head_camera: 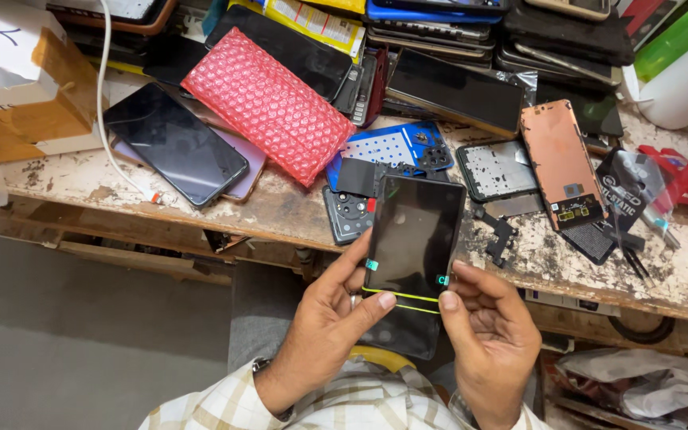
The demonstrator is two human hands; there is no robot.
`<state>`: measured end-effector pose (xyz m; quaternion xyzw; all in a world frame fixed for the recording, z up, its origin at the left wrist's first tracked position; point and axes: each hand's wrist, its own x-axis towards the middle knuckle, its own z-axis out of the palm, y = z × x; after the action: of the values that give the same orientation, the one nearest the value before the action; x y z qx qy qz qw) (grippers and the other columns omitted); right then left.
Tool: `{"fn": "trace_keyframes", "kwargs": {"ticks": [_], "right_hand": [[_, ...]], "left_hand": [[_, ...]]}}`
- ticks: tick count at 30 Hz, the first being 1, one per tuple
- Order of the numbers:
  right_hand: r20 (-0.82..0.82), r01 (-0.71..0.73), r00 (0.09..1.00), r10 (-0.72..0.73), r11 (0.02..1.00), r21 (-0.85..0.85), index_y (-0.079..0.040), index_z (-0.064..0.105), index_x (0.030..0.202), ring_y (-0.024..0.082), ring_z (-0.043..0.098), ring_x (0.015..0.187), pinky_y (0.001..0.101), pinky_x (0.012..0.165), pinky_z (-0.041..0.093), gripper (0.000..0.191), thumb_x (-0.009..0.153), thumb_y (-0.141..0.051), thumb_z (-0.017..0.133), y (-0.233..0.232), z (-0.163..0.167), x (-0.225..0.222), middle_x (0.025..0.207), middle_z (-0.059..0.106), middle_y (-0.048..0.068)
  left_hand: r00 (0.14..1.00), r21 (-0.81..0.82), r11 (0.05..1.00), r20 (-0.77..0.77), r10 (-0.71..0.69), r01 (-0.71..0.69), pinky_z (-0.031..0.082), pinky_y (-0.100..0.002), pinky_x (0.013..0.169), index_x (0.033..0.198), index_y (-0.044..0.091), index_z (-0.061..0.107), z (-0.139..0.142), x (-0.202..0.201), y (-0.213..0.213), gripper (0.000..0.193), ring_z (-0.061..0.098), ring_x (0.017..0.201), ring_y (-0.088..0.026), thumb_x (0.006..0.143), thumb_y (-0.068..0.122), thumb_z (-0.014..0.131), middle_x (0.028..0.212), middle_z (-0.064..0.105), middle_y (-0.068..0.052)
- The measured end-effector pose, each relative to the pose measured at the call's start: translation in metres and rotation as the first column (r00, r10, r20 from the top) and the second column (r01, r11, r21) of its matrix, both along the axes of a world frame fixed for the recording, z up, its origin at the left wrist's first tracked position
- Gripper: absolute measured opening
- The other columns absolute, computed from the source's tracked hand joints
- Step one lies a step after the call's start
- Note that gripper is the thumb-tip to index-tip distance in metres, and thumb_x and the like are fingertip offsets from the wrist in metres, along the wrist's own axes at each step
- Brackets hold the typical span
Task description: The person peels a plastic film from a screen assembly, aligns the screen into a phone chassis, and secures it by wrapping a rubber band around the device.
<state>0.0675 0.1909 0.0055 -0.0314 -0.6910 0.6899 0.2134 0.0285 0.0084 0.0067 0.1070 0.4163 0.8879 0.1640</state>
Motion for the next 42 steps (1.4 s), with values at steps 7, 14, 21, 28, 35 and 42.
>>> {"fn": "trace_keyframes", "kwargs": {"ticks": [7, 14, 21, 28, 35, 42], "right_hand": [[-0.089, -0.002, 0.996, -0.01, 0.992, -0.127, 0.007, 0.063, 0.13, 0.011, 0.067, 0.097, 0.0204, 0.083, 0.052, 0.037, 0.093, 0.011, 0.066, 0.005, -0.016, -0.01, 0.112, 0.071, 0.012], [-0.202, -0.037, 0.979, 0.004, 0.986, -0.162, 0.007, 0.063, 0.128, 0.012, 0.067, 0.094, 0.022, 0.08, 0.053, 0.032, 0.096, 0.009, 0.064, 0.016, -0.014, -0.048, 0.11, 0.072, 0.013], [-0.257, -0.105, 0.965, 0.047, 0.97, -0.217, 0.006, 0.063, 0.129, 0.012, 0.068, 0.098, 0.0242, 0.089, 0.053, 0.031, 0.098, 0.007, 0.063, 0.023, -0.007, -0.073, 0.112, 0.072, 0.012], [-0.248, -0.096, 0.968, 0.032, 0.963, -0.251, 0.006, 0.063, 0.129, 0.012, 0.068, 0.099, 0.0247, 0.091, 0.054, 0.029, 0.099, 0.006, 0.062, 0.022, -0.009, -0.072, 0.112, 0.072, 0.012], [-0.245, -0.079, 0.969, 0.014, 0.963, -0.259, 0.007, 0.063, 0.13, 0.012, 0.067, 0.097, 0.0231, 0.088, 0.053, 0.031, 0.099, 0.008, 0.063, 0.023, -0.012, -0.072, 0.112, 0.071, 0.012], [-0.23, -0.061, 0.973, -0.005, 0.957, -0.283, 0.008, 0.063, 0.129, 0.012, 0.068, 0.098, 0.023, 0.088, 0.053, 0.032, 0.097, 0.01, 0.063, 0.022, -0.016, -0.069, 0.113, 0.071, 0.013]], "left_hand": [[0.996, -0.106, 0.993, -0.068, 0.05, -0.057, 0.047, -0.027, 0.1, 0.165, 0.0, 0.028, -0.002, -0.005, 0.004, 0.077, 0.053, 0.119, -0.014, 0.096, -0.01, 0.063, 0.143, 0.054, -0.015], [0.978, -0.103, 0.992, -0.204, 0.052, -0.074, 0.048, -0.026, 0.103, 0.162, 0.001, 0.028, 0.013, -0.037, 0.017, 0.074, 0.057, 0.125, -0.013, 0.096, -0.007, 0.061, 0.144, 0.058, -0.014], [0.952, -0.088, 0.99, -0.295, 0.08, -0.11, 0.048, -0.027, 0.107, 0.162, 0.0, 0.026, 0.017, -0.058, 0.031, 0.074, 0.057, 0.13, -0.015, 0.097, -0.007, 0.06, 0.15, 0.055, -0.015], [0.955, -0.088, 0.991, -0.29, 0.07, -0.1, 0.05, -0.026, 0.103, 0.163, 0.0, 0.025, 0.016, -0.057, 0.033, 0.073, 0.058, 0.125, -0.013, 0.098, -0.006, 0.059, 0.15, 0.054, -0.015], [0.957, -0.12, 0.987, -0.281, 0.071, -0.109, 0.051, -0.023, 0.099, 0.164, 0.001, 0.025, 0.018, -0.056, 0.033, 0.074, 0.06, 0.121, -0.013, 0.099, -0.005, 0.059, 0.143, 0.059, -0.016], [0.968, -0.164, 0.982, -0.244, 0.056, -0.098, 0.052, -0.021, 0.092, 0.163, 0.001, 0.025, 0.018, -0.053, 0.032, 0.073, 0.062, 0.115, -0.011, 0.098, -0.003, 0.059, 0.139, 0.061, -0.015]]}}
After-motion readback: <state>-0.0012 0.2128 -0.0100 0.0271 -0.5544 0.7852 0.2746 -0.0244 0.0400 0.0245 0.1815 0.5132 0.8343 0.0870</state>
